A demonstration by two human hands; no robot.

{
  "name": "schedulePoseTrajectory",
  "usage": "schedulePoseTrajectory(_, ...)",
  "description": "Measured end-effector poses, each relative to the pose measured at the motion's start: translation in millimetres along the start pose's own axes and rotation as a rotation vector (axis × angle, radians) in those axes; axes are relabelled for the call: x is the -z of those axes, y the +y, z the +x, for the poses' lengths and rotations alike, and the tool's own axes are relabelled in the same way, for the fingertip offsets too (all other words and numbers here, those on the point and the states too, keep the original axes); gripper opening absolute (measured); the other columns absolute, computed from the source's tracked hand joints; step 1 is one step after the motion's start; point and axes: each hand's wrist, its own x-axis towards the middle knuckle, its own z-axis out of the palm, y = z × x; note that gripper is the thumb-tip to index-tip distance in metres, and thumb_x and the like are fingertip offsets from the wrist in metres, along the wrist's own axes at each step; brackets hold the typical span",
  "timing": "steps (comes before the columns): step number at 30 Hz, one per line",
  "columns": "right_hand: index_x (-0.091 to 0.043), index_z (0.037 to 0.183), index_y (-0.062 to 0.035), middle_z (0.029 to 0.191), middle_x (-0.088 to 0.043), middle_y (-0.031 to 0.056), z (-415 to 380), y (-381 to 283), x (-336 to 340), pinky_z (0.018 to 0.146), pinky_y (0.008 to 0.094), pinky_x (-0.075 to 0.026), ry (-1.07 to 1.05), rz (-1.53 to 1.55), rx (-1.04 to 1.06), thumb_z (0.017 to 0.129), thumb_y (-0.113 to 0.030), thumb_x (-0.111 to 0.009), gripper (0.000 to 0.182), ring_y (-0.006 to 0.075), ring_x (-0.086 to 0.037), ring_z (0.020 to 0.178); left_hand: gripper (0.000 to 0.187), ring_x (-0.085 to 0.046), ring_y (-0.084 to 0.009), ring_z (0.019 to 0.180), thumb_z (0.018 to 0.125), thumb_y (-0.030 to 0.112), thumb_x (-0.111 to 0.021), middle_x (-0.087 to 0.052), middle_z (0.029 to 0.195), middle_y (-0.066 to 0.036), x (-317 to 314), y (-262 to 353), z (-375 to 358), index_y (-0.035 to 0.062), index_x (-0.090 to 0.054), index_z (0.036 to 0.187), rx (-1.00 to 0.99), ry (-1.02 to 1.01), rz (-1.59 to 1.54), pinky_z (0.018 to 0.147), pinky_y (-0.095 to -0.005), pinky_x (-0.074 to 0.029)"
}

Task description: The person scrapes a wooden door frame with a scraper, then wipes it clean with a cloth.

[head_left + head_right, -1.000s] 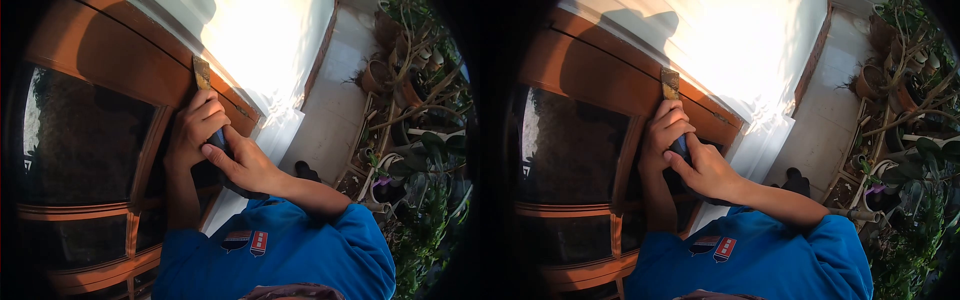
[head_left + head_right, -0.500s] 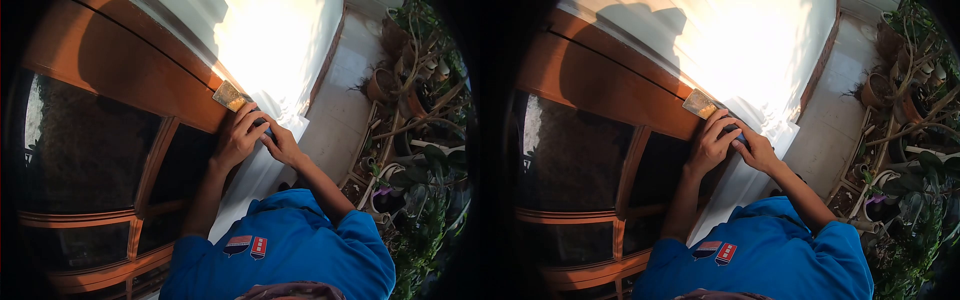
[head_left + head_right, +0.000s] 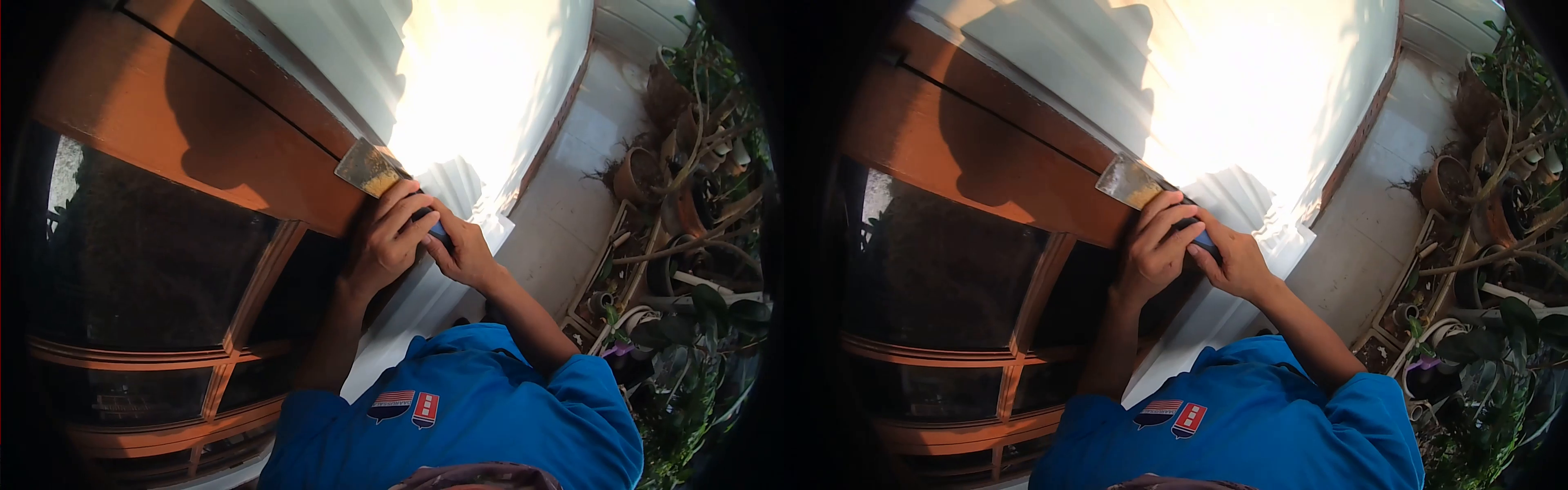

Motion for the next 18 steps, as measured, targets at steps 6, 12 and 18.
schedulePoseTrajectory(6,-0.043,0.144,-0.0025,0.091,-0.069,0.0212,13,-24,8,0.063,0.0406,-0.055,-0.005,-0.056,0.028,0.091,-0.021,-0.067,0.061,0.0367,-0.068,0.069,0.027,-0.062,-0.0349,0.113,0.071,-0.011,-0.066,-0.066,0.11,-0.013,12,9,13,-0.0008,-0.072,0.096,0.018,0.071,0.03,0.096,-0.0453,-0.054)
schedulePoseTrajectory(12,-0.044,0.144,-0.0041,0.091,-0.07,0.0216,35,-63,20,0.062,0.0438,-0.056,0.069,-0.1,0.123,0.09,-0.022,-0.067,0.061,0.0384,-0.069,0.073,0.026,-0.06,-0.0334,0.116,0.074,-0.004,-0.07,-0.066,0.11,-0.012,44,4,38,-0.0002,-0.071,0.099,-0.026,0.117,0.082,0.098,-0.0441,-0.053)
schedulePoseTrajectory(18,-0.043,0.143,-0.0013,0.09,-0.069,0.0259,26,-48,19,0.059,0.0439,-0.056,-0.006,-0.099,0.085,0.09,-0.021,-0.067,0.062,0.041,-0.068,0.069,0.028,-0.061,-0.0335,0.113,0.071,-0.009,-0.068,-0.067,0.108,-0.01,24,11,22,0.0011,-0.071,0.097,0.008,0.126,0.082,0.095,-0.0431,-0.055)
